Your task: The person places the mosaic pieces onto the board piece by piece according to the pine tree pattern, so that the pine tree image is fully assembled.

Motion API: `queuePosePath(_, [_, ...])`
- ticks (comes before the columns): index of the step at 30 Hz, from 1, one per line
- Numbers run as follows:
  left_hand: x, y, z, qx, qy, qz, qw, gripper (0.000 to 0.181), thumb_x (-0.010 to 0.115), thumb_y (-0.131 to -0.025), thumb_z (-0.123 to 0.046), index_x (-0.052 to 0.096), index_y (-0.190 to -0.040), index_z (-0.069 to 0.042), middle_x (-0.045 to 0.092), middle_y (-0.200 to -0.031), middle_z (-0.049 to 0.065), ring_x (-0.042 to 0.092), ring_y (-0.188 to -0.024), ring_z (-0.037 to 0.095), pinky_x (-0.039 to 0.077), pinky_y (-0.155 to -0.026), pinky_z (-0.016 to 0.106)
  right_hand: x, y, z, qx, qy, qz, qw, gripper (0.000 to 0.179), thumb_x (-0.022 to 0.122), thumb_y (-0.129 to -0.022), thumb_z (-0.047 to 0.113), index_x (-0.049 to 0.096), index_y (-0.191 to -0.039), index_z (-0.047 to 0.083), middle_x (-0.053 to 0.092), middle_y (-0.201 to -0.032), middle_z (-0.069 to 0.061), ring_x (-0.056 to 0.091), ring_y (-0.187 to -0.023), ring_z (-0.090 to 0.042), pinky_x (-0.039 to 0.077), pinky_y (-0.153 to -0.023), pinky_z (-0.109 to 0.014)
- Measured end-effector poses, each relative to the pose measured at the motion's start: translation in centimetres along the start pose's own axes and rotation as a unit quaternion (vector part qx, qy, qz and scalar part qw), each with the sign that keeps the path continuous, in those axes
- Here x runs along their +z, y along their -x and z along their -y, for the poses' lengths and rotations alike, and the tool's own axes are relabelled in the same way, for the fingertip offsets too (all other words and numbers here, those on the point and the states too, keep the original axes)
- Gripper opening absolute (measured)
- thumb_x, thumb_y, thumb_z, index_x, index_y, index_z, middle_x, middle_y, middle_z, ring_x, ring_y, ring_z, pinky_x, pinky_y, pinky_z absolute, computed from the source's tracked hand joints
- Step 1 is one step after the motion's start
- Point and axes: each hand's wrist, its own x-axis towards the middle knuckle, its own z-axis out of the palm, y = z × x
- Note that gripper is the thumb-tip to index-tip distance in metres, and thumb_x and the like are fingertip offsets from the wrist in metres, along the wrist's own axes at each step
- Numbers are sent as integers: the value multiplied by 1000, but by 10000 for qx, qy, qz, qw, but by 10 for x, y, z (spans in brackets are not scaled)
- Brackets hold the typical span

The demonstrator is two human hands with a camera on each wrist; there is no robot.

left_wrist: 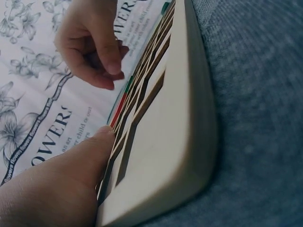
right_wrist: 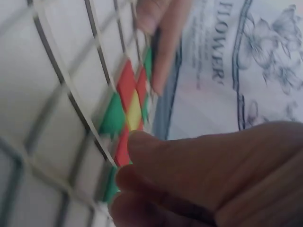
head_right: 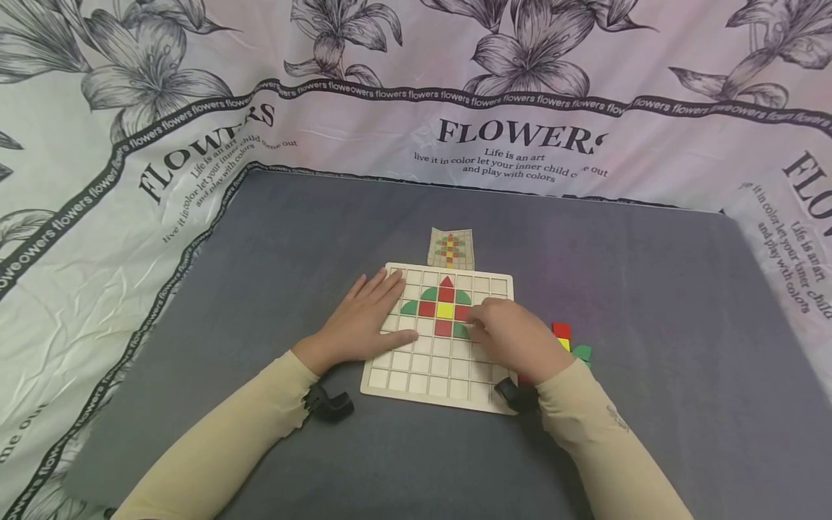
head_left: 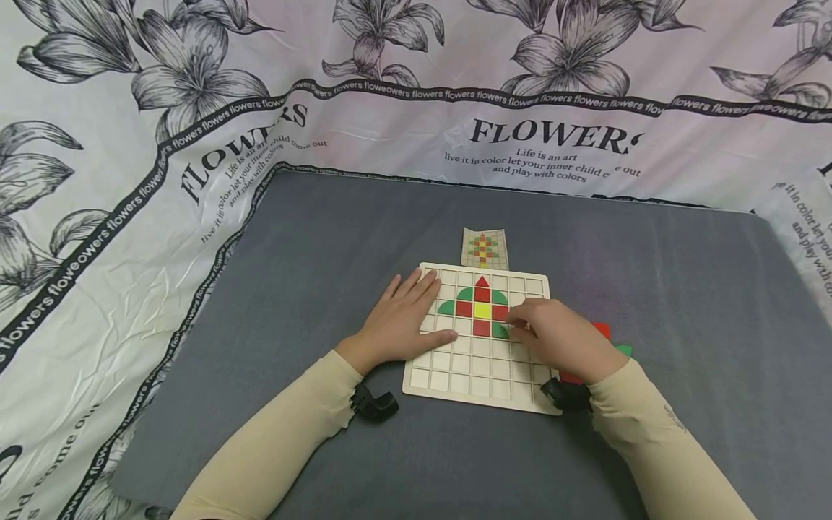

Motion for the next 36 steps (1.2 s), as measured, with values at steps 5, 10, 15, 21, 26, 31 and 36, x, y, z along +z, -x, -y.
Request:
queuePosePath(5, [0, 0, -1, -25, 5, 12, 10000, 103, 44, -96, -80, 15, -170, -14, 6, -178, 0, -7, -164, 19, -4, -131, 49, -19, 14, -14, 407, -22, -78, 9991, 14, 73, -94, -1, 79, -106, 1, 75, -96, -6, 62, -78, -16, 56, -70, -37])
queuePosePath(10, [-1, 1, -2, -31, -17, 32, 10000, 103, 44, -96, -80, 15, -170, -14, 6, -178, 0, -7, -164, 19, -4, -131, 49, -33, 30, -30, 742, -116, -142, 9971, 17, 72, -95, 0, 79, -111, 2, 75, -99, -6, 64, -81, -17, 55, -69, -37])
queuePosePath(15, [-1, 0, -2, -24, -6, 33, 10000, 103, 45, -97, -79, 15, -170, -14, 7, -178, 0, -6, -164, 20, -4, -131, 50, -37, 45, -42, 919, -229, -67, 9955, 19, 72, -95, 1, 78, -114, 0, 76, -104, -9, 66, -85, -20, 56, -71, -39])
queuePosePath(21, [-1, 0, -2, -42, 6, 51, 10000, 103, 45, -96, -79, 15, -170, -14, 6, -178, 0, -6, -164, 20, -4, -131, 49, -38, 62, -56, 1213, -162, 46, 9925, 22, 72, -94, 1, 76, -116, -2, 75, -104, -11, 66, -85, -22, 55, -70, -39])
queuePosePath(26, [0, -1, -2, -39, 6, 41, 10000, 103, 45, -96, -79, 14, -170, -14, 6, -178, 0, -6, -164, 20, -4, -131, 49, -38, 73, -67, 1419, -111, 146, 9897, 24, 73, -92, -2, 75, -115, -7, 74, -102, -17, 67, -86, -29, 56, -69, -42])
queuePosePath(31, [1, -1, -2, -31, -8, 26, 10000, 103, 44, -97, -80, 14, -170, -14, 6, -178, 0, -7, -164, 20, -4, -131, 49, -38, 83, -77, 1592, -8, 293, 9868, 27, 76, -89, -1, 73, -115, -10, 71, -107, -25, 68, -94, -41, 59, -74, -54])
queuePosePath(36, [0, -1, -2, -32, 17, 23, 10000, 103, 44, -96, -80, 15, -170, -14, 6, -178, 0, -6, -164, 20, -4, -131, 49, -37, 89, -85, 1596, 65, 345, 9866, 29, 79, -87, -1, 73, -114, -9, 71, -103, -23, 66, -91, -38, 57, -73, -54])
